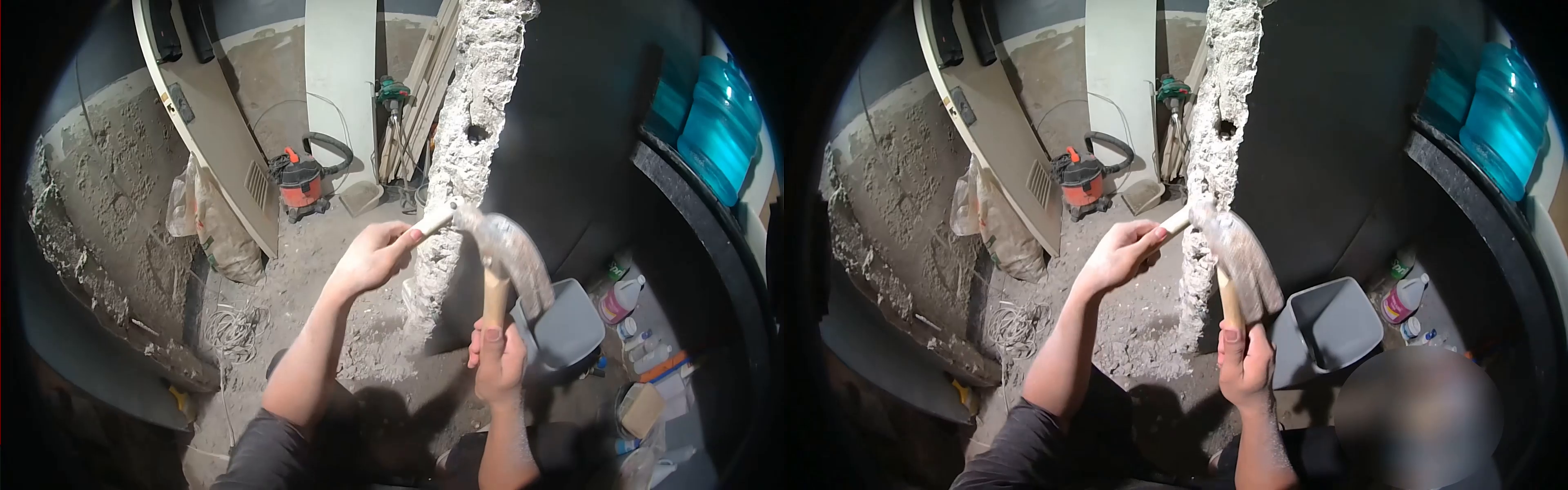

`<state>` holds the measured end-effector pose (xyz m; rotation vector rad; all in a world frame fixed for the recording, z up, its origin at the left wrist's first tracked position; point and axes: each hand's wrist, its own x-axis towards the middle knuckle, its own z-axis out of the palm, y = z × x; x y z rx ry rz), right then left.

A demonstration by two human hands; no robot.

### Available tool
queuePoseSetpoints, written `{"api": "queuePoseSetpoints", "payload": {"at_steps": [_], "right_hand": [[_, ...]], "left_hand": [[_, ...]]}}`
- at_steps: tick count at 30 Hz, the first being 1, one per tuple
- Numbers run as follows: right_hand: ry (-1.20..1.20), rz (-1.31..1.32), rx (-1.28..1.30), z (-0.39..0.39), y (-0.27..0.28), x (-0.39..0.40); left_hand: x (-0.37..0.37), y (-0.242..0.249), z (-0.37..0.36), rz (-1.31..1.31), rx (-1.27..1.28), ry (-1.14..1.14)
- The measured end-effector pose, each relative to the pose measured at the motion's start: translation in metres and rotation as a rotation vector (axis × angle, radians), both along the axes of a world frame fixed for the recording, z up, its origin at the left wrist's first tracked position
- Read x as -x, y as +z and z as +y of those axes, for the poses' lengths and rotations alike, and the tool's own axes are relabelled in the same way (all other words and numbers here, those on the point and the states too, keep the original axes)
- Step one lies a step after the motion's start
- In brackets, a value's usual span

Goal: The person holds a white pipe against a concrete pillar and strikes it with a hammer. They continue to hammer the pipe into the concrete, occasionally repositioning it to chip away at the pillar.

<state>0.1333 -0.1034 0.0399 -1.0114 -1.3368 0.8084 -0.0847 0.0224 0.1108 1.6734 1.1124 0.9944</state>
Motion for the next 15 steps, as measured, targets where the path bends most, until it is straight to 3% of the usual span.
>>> {"api": "queuePoseSetpoints", "payload": {"at_steps": [1, 6, 8, 10, 15], "right_hand": [[-0.024, 0.061, 0.012, -0.007, 0.014, 0.005], [-0.068, 0.035, -0.014, -0.028, 0.069, 0.009], [-0.087, -0.095, -0.117, -0.028, 0.078, 0.001], [-0.204, -0.249, -0.253, -0.027, 0.086, -0.003], [-0.311, -0.375, -0.283, -0.012, 0.092, 0.002]], "left_hand": [[0.0, 0.004, 0.004, 0.107, -0.125, 0.034], [0.004, 0.017, 0.013, 0.279, -0.148, 0.027], [0.002, 0.016, 0.015, 0.442, -0.382, 0.021], [0.0, 0.033, 0.006, 0.538, -0.398, 0.072], [0.007, 0.039, 0.022, 0.441, -0.231, -0.031]]}}
